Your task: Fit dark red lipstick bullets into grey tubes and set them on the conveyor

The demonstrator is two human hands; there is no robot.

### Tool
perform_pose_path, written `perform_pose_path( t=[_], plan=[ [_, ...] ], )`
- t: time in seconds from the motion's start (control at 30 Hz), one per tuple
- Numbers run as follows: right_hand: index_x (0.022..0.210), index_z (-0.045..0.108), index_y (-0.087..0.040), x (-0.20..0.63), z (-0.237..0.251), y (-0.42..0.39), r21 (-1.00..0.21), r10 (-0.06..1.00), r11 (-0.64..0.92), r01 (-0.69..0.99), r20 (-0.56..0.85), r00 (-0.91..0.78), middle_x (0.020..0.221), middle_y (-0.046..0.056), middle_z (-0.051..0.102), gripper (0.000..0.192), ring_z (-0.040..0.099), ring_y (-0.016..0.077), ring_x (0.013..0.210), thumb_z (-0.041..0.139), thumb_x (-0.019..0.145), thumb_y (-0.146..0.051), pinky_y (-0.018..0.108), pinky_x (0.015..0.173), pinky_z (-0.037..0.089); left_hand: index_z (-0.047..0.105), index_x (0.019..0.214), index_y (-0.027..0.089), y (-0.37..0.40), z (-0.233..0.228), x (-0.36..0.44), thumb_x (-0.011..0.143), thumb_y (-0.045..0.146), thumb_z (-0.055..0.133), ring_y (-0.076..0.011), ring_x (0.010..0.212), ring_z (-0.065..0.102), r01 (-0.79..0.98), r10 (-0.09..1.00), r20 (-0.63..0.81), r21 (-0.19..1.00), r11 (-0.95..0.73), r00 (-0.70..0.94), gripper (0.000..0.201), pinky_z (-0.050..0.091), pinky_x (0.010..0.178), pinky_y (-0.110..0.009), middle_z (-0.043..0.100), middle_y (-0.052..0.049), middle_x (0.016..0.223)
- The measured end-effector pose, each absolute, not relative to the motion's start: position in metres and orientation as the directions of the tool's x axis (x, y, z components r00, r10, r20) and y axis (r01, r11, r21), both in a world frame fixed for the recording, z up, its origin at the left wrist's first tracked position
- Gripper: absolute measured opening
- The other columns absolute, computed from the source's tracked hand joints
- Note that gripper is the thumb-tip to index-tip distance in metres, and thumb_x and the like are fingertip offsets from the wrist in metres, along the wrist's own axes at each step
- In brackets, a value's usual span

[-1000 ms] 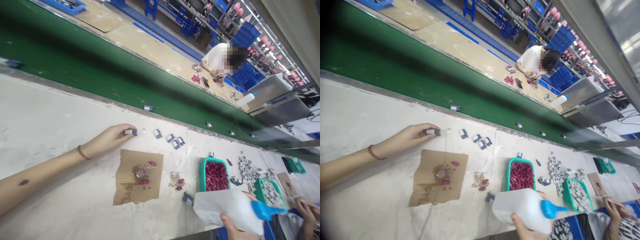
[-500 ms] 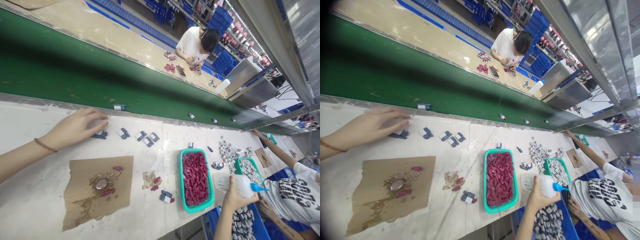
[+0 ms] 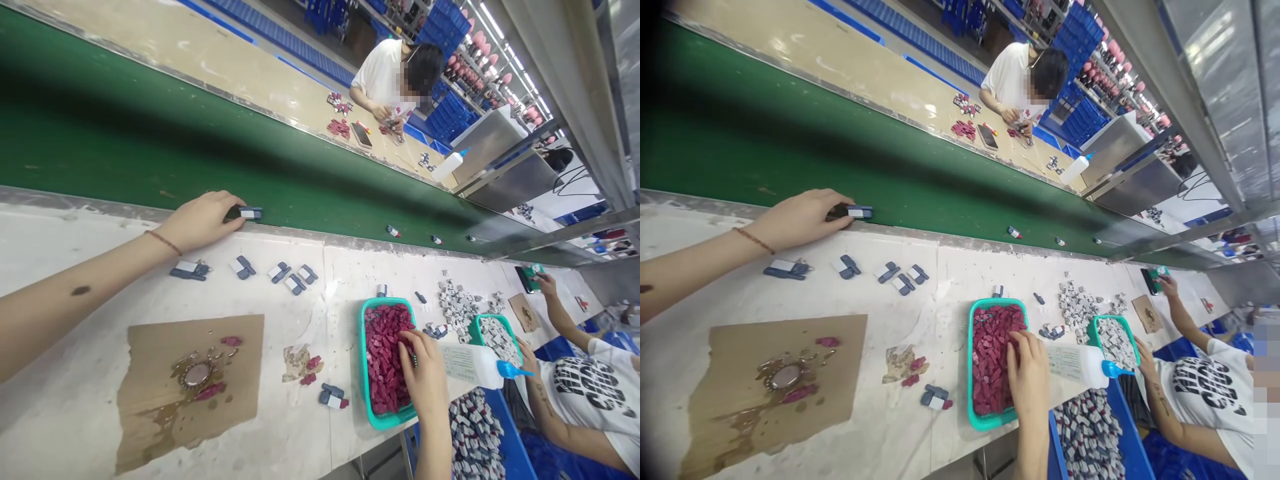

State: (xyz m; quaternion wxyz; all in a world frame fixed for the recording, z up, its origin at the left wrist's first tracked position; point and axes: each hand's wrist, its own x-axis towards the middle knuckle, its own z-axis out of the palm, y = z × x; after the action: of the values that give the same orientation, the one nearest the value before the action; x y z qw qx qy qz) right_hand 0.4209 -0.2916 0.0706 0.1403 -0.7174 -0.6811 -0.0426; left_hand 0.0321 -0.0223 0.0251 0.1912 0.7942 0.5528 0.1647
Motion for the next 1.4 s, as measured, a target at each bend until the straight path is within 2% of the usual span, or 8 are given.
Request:
perform_pose_path(
  t=[0.13, 0.23, 0.33, 0.5, 0.8, 1.0, 1.17, 1.4],
  plan=[
    [0.092, 0.066, -0.023, 0.417, 0.064, -0.273, -0.134, 0.993, -0.063, 0.989, 0.094, 0.076, 0.095, 0.009, 0.065, 0.019, 0.062, 0.027, 0.09, 0.047, 0.093, -0.027, 0.041, 0.078, 0.05, 0.058, 0.122, 0.005, -0.045, 0.04, 0.024, 0.08, 0.049, 0.047, -0.0304, 0.095, 0.063, 0.702, 0.989, -0.037, 0.709, -0.073, 0.141, 0.061, 0.05, 0.092, -0.05, 0.068, -0.016, 0.101],
    [0.09, 0.065, -0.022, 0.417, 0.064, -0.27, -0.149, 0.995, -0.059, 0.987, 0.07, 0.07, 0.095, 0.009, 0.064, 0.018, 0.061, 0.0276, 0.09, 0.047, 0.092, -0.026, 0.043, 0.08, 0.049, 0.06, 0.116, 0.01, -0.071, 0.049, 0.015, 0.066, 0.046, 0.067, -0.0296, 0.1, 0.065, 0.3, 0.973, -0.229, 0.928, 0.221, -0.009, 0.062, 0.047, 0.1, -0.05, 0.07, -0.014, 0.104],
    [0.102, 0.064, -0.021, 0.414, 0.068, -0.268, -0.185, 0.995, -0.071, 0.98, 0.062, 0.084, 0.099, 0.01, 0.065, 0.021, 0.061, 0.0282, 0.094, 0.047, 0.091, -0.024, 0.044, 0.083, 0.049, 0.063, 0.109, 0.018, -0.099, 0.052, 0.001, 0.052, 0.041, 0.083, -0.0291, 0.103, 0.066, -0.072, 0.89, -0.456, 0.888, 0.455, 0.001, 0.065, 0.048, 0.104, -0.045, 0.073, -0.009, 0.103],
    [0.097, 0.065, -0.022, 0.41, 0.066, -0.255, -0.308, 0.998, -0.056, 0.95, -0.009, 0.056, 0.098, 0.009, 0.068, 0.02, 0.063, 0.0277, 0.094, 0.048, 0.09, -0.027, 0.044, 0.083, 0.05, 0.073, 0.102, 0.027, -0.143, 0.041, -0.023, 0.054, 0.046, 0.086, -0.0285, 0.104, 0.066, -0.3, 0.792, -0.607, 0.746, 0.594, 0.059, 0.053, 0.06, 0.091, -0.034, 0.075, -0.001, 0.107],
    [0.092, 0.067, -0.019, 0.368, 0.078, -0.244, -0.695, 0.94, -0.202, 0.69, 0.06, 0.336, 0.089, 0.008, 0.072, 0.025, 0.067, 0.0229, 0.08, 0.058, 0.086, -0.041, 0.036, 0.073, 0.054, 0.078, 0.084, 0.034, -0.197, 0.038, -0.031, 0.046, 0.061, 0.084, -0.0291, 0.076, 0.072, -0.218, 0.733, -0.68, 0.716, 0.663, -0.002, 0.047, 0.065, 0.063, -0.035, 0.077, 0.0, 0.092],
    [0.082, 0.066, -0.019, 0.258, 0.07, -0.241, -0.891, 0.987, -0.095, 0.443, -0.025, 0.161, 0.066, 0.001, 0.067, 0.018, 0.059, 0.0135, 0.053, 0.061, 0.087, -0.036, 0.021, 0.046, 0.045, 0.07, 0.084, 0.024, -0.21, 0.038, -0.019, 0.05, 0.066, 0.079, -0.0331, 0.091, 0.071, -0.066, 0.805, -0.592, 0.802, 0.593, 0.034, 0.055, 0.06, 0.082, -0.043, 0.077, -0.008, 0.087],
    [0.075, 0.065, -0.02, 0.192, 0.042, -0.234, -0.833, 0.951, 0.128, 0.538, -0.051, -0.306, 0.061, 0.0, 0.067, 0.028, 0.058, 0.0127, 0.05, 0.052, 0.094, -0.035, 0.022, 0.049, 0.044, 0.065, 0.09, 0.022, -0.218, 0.024, -0.014, 0.06, 0.07, 0.074, -0.0331, 0.1, 0.07, -0.072, 0.899, -0.436, 0.896, 0.438, 0.045, 0.058, 0.057, 0.089, -0.044, 0.076, -0.012, 0.099],
    [0.069, 0.055, -0.022, 0.173, 0.022, -0.225, -0.545, 0.824, 0.525, 0.654, 0.132, -0.551, 0.055, 0.0, 0.059, 0.042, 0.055, 0.014, 0.047, 0.033, 0.104, -0.031, 0.024, 0.047, 0.038, 0.062, 0.095, 0.021, -0.228, 0.02, -0.009, 0.083, 0.055, 0.062, -0.0256, 0.095, 0.07, -0.075, 0.964, -0.26, 0.962, 0.263, 0.053, 0.036, 0.058, 0.086, -0.037, 0.072, -0.007, 0.096]
  ],
)
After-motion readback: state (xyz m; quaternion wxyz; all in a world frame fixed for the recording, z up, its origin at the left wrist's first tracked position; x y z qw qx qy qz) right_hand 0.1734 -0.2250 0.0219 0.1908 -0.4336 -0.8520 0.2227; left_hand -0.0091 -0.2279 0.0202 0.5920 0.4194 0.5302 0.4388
